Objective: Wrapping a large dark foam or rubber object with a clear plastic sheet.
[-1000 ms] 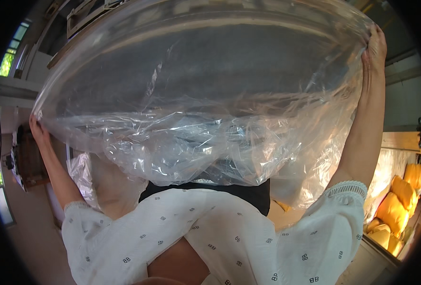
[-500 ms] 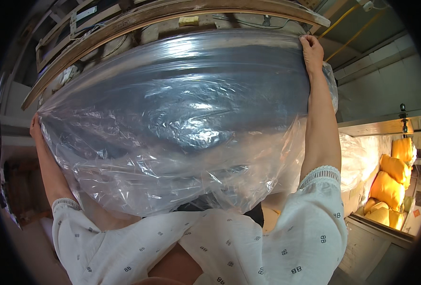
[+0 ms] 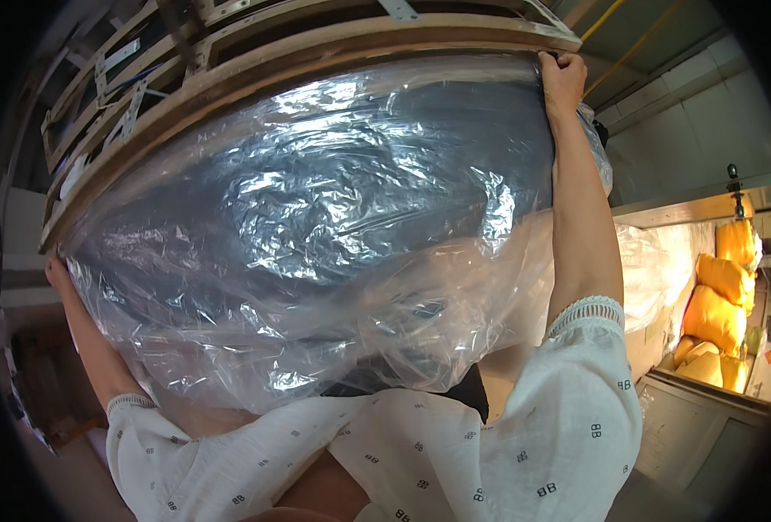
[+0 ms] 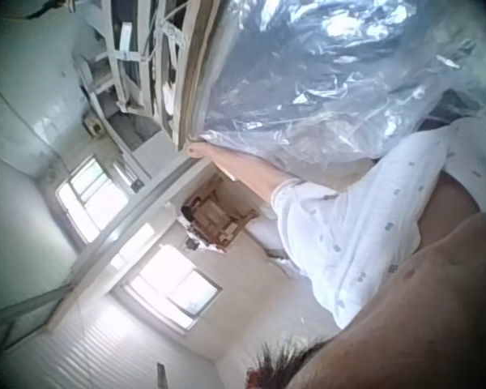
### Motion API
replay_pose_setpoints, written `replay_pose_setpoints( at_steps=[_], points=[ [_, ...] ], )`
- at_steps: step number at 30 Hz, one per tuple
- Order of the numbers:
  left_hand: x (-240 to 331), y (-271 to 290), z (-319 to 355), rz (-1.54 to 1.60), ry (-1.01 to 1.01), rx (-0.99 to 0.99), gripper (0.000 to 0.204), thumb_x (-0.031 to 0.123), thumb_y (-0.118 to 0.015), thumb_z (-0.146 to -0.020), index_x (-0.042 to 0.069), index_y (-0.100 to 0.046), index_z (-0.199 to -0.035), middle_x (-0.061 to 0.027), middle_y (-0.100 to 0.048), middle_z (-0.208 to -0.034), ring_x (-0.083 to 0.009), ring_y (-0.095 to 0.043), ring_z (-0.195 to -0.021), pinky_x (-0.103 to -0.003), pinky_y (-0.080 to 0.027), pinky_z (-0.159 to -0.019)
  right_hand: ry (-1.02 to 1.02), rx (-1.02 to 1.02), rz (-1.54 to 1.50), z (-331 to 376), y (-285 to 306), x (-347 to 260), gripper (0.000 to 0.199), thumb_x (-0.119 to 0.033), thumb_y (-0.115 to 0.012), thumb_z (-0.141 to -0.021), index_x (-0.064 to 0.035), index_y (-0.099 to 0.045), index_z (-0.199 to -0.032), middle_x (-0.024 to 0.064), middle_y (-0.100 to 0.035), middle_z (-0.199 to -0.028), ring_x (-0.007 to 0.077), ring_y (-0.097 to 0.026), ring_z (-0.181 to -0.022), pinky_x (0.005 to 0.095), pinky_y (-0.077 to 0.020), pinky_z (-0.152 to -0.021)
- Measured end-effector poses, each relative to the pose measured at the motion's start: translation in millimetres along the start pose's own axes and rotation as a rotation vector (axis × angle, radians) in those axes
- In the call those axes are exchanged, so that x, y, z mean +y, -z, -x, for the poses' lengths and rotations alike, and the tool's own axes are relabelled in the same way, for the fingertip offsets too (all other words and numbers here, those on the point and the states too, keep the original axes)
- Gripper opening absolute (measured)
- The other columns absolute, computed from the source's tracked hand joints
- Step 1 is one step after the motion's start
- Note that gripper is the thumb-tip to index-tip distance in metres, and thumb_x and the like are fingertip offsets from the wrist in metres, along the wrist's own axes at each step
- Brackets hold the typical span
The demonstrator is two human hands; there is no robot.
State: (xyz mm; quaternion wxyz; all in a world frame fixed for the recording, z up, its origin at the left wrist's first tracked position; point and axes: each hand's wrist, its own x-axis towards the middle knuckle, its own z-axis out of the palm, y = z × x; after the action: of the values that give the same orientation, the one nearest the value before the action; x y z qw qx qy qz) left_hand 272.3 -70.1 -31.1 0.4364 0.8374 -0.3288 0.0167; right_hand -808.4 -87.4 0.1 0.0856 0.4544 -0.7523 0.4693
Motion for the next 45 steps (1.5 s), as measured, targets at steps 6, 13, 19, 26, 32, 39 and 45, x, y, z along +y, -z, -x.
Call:
replay_pose_setpoints(
  at_steps=[6,13,19,26,32,39,45],
  points=[
    [-8,6,-4,0.274,0.058,0.021,0.032,0.025,-0.049,-0.084,-0.003,-0.061,-0.095,-0.0099,-0.061,-0.088,-0.0179,-0.057,-0.07,-0.03,-0.044,-0.056,-0.025,0.044,-0.188,-3,-1,-2,0.041,-0.039,-0.055,-0.082,0.0023,-0.056,-0.082,0.0182,-0.055,-0.093,0.0307,-0.051,-0.089,0.0378,-0.0387,-0.081],
    [20,10,23,-0.191,-0.346,-0.042,0.035,0.033,-0.054,-0.087,0.001,-0.063,-0.097,-0.0066,-0.062,-0.091,-0.0173,-0.056,-0.076,-0.028,-0.045,-0.07,0.24,-0.161,0.246,2,0,4,0.052,-0.044,-0.031,-0.092,0.0,-0.06,-0.094,0.0216,-0.059,-0.095,0.0405,-0.052,-0.094,0.0443,-0.0384,-0.084],
    [52,137,-7,0.118,-0.151,-0.186,0.041,0.035,-0.059,-0.085,-0.001,-0.063,-0.104,-0.0132,-0.063,-0.1,-0.0226,-0.058,-0.096,-0.032,-0.043,-0.082,0.293,-0.694,-0.145,47,81,-43,0.033,-0.037,-0.046,-0.091,-0.0056,-0.05,-0.08,0.0025,-0.049,-0.073,0.0171,-0.048,-0.074,0.0297,-0.0378,-0.07],
    [310,60,255,0.011,-0.769,-0.469,0.036,0.026,-0.056,-0.088,0.004,-0.057,-0.116,-0.0092,-0.06,-0.112,-0.0164,-0.057,-0.098,-0.028,-0.044,-0.083,0.115,-0.803,-0.527,105,146,-100,0.017,-0.022,-0.052,-0.091,-0.0087,-0.045,-0.084,-0.0051,-0.038,-0.072,0.005,-0.034,-0.068,0.02,-0.031,-0.062],
    [472,-3,586,0.414,-1.179,-1.011,0.056,0.038,-0.068,-0.077,0.0,-0.053,-0.115,-0.0153,-0.054,-0.114,-0.0242,-0.057,-0.099,-0.033,-0.046,-0.082,0.318,-0.57,-0.542,121,184,-97,0.016,-0.012,-0.061,-0.084,-0.0067,-0.046,-0.086,-0.0039,-0.041,-0.074,0.0065,-0.04,-0.071,0.0208,-0.0358,-0.065],
    [443,-77,622,0.696,-0.919,-1.067,0.015,0.013,-0.063,-0.082,0.001,-0.061,-0.09,-0.005,-0.059,-0.084,-0.0125,-0.055,-0.078,-0.024,-0.044,-0.072,0.297,-0.61,0.251,149,263,30,0.023,-0.021,-0.067,-0.077,-0.004,-0.052,-0.079,0.0052,-0.05,-0.069,0.0187,-0.05,-0.066,0.0291,-0.0412,-0.062],
    [339,-64,470,0.324,-0.69,-0.751,0.019,0.02,-0.062,-0.085,0.001,-0.061,-0.089,-0.0004,-0.056,-0.079,-0.009,-0.049,-0.074,-0.022,-0.041,-0.069,-0.198,-1.579,1.42,245,416,303,0.026,-0.025,-0.071,-0.066,-0.0108,-0.07,-0.088,0.0108,-0.067,-0.092,0.0251,-0.063,-0.092,0.0393,-0.0493,-0.08]
  ],
)
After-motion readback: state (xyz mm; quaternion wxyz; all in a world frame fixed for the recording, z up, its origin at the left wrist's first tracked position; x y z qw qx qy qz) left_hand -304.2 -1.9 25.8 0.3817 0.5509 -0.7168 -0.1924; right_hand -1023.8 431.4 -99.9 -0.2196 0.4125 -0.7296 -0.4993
